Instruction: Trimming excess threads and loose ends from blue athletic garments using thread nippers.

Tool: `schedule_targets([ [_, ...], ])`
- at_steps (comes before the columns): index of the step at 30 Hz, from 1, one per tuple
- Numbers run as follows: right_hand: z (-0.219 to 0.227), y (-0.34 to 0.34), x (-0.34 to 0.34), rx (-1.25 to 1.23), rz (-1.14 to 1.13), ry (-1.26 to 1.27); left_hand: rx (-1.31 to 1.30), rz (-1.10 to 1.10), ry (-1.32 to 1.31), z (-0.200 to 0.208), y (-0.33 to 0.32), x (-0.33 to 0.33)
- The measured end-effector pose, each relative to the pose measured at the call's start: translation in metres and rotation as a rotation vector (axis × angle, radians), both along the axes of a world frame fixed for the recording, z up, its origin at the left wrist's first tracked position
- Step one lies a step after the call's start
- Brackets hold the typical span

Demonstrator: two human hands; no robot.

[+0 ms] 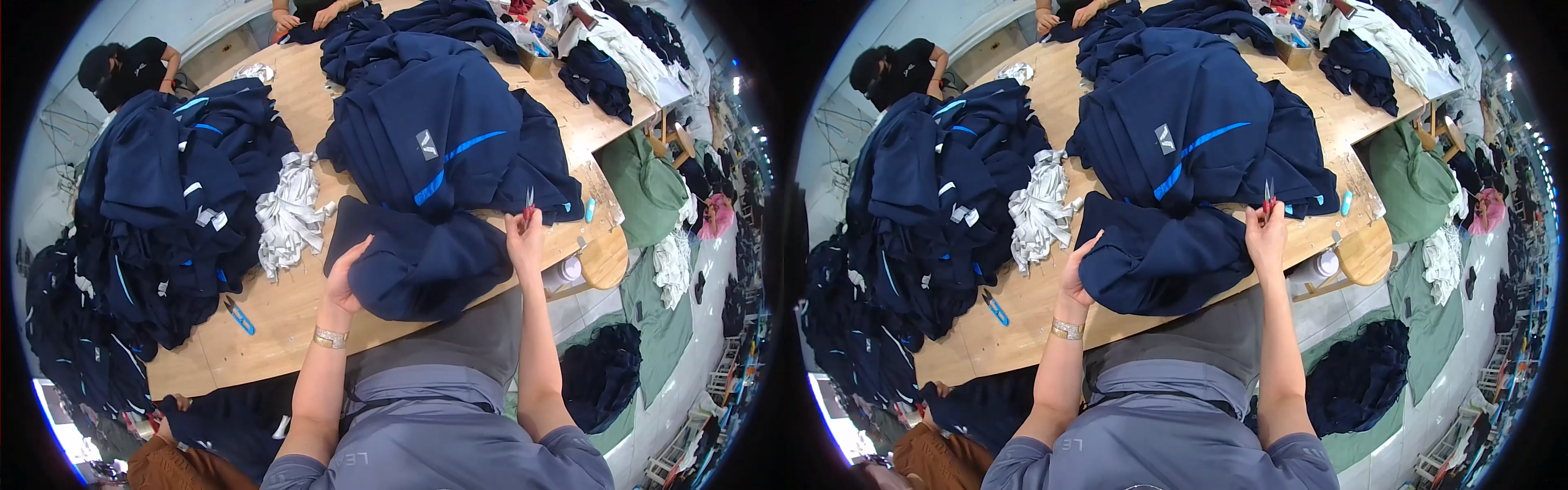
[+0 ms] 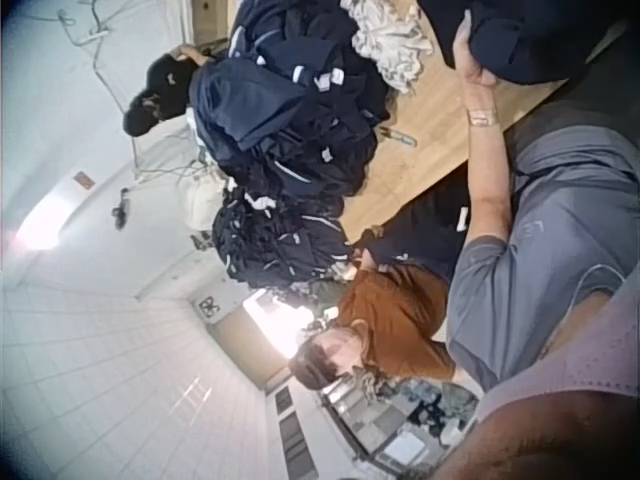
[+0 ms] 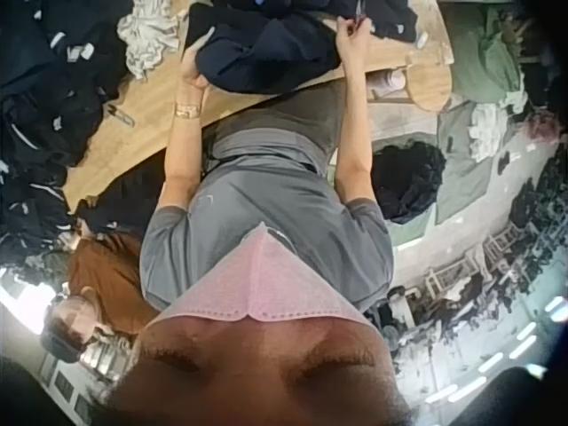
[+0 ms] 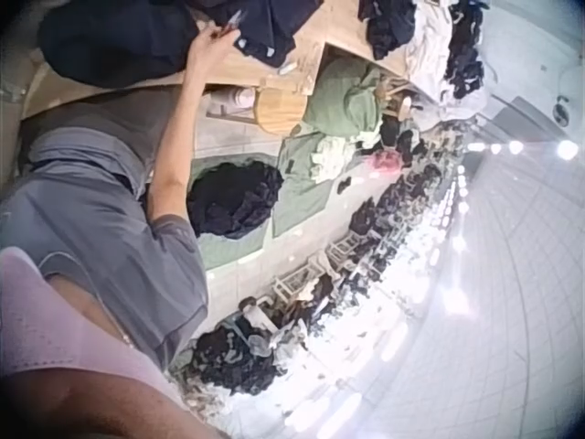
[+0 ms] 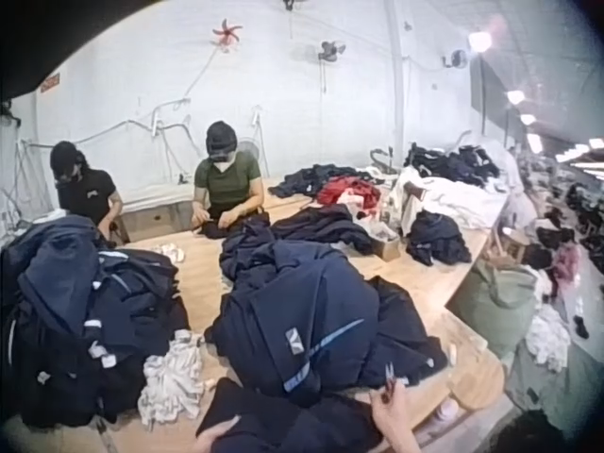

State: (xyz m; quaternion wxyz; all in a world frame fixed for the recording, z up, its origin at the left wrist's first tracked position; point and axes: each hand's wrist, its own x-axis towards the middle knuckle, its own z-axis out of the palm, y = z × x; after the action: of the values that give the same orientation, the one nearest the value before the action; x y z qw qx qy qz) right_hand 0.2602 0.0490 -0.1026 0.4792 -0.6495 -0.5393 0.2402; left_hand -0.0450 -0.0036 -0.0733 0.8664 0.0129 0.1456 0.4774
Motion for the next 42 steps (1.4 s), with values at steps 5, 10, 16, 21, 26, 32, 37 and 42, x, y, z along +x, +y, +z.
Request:
schedule_targets([
  [5, 0.074, -0.023, -0.058, 0.182, 0.485, -0.006, 0.000, -0.049, 0.004, 0.001, 0.004, 0.006],
  [10, 0.067, -0.021, -0.082, 0.145, 0.759, -0.459, 0.133, 0.055, 0.142, 0.019, 0.001, 0.016],
  [16, 0.053, -0.029, -0.082, 0.062, 0.418, -0.139, 0.928, 0.166, 2.002, 0.028, -0.006, 0.030],
  [21, 0.061, -0.032, -0.086, 0.069, 0.312, 0.113, 1.134, 0.200, 2.087, 0.026, -0.015, 0.049],
  [26, 0.069, -0.032, -0.084, 0.081, 0.272, 0.177, 0.843, 0.154, 1.681, 0.023, -0.011, 0.052],
  [32, 0.031, -0.045, -0.082, 0.450, 0.182, -0.226, 0.519, 0.202, 0.804, 0.052, -0.010, 0.052],
  [37, 0.010, -0.080, -0.092, 0.407, 0.383, -0.137, 0.688, 0.266, 1.240, 0.055, -0.009, 0.051],
  [42, 0.034, -0.068, -0.083, 0.307, 0.417, 0.425, 0.794, 0.261, 1.654, 0.069, -0.013, 0.049],
])
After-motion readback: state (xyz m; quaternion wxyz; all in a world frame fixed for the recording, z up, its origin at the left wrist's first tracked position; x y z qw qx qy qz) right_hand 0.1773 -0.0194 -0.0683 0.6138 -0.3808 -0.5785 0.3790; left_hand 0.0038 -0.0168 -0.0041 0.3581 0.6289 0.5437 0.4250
